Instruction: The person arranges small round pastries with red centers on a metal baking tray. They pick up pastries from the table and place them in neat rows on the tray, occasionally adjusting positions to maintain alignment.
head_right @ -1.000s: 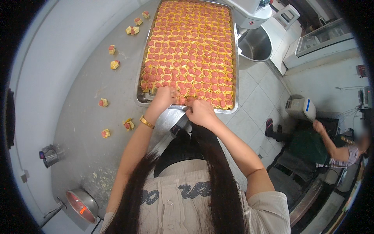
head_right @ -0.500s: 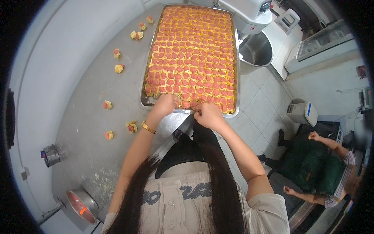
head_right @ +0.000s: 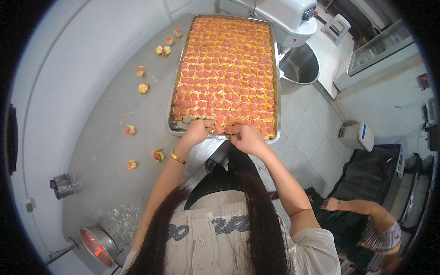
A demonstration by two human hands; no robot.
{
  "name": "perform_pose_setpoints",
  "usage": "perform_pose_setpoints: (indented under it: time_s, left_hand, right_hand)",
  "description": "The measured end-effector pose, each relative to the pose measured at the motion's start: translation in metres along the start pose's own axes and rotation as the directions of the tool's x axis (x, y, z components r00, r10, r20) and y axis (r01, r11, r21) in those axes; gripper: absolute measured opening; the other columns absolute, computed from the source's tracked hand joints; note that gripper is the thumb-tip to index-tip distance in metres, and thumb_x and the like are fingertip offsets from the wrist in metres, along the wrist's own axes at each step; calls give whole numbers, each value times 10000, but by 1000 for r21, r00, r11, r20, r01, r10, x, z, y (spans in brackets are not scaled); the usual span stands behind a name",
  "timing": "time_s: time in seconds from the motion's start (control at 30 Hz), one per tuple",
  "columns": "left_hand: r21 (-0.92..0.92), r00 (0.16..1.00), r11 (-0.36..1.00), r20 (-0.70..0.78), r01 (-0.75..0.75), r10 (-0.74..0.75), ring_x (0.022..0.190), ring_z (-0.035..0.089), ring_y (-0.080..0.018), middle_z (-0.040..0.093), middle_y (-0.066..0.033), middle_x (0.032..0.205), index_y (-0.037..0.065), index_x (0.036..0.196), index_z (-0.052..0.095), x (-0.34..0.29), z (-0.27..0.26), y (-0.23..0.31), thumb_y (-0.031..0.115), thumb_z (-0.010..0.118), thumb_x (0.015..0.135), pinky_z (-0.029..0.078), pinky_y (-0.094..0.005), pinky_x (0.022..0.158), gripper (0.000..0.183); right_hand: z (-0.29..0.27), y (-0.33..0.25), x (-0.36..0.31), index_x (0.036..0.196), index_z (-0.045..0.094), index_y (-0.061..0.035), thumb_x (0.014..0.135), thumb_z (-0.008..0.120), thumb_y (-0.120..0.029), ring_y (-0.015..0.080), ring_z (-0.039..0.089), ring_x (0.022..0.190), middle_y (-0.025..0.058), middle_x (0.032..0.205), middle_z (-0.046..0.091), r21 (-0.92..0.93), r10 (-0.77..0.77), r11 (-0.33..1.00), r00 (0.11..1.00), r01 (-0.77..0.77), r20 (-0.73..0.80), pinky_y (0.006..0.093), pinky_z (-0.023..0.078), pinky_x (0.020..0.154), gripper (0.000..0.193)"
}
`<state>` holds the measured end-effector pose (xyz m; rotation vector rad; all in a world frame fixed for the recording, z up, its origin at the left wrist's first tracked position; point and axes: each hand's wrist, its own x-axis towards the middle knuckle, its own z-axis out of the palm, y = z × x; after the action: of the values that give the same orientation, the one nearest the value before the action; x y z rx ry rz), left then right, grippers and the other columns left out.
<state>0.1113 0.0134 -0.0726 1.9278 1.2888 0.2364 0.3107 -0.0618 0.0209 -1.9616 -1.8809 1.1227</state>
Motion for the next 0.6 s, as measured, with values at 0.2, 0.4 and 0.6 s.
perform_pose_setpoints:
  time_s: [0.2,0.4,0.6]
  left_hand:
    - [-91,990,994,-123,57,-68,929,659,-340,690,-166,990,69,1068,695,-17,-26,-2,115,617,831,510,-426,839,253]
    - [-176,932,974,-305,145,-194,857,687,-231,704,-155,975,18,1062,674,-67,-74,3,81,631,852,525,-343,780,223]
    - [-130,751,934,-562,333,-346,832,684,-243,677,-160,1061,15,1144,626,-162,-106,-54,38,629,842,528,-342,759,304]
  right_hand:
    - [-5,-2,2,1080,709,-101,749,589,-157,319,635,633,194,669,624,38,-32,999,999,33,-21,426,499,639,357]
    - [3,-5,9,1044,719,-98,768,600,-151,305,640,648,169,690,643,26,-98,995,995,99,-27,407,507,651,305]
    - [19,-28,27,1060,702,-83,762,675,-132,251,633,649,119,702,629,170,-251,952,967,255,-44,372,501,637,304]
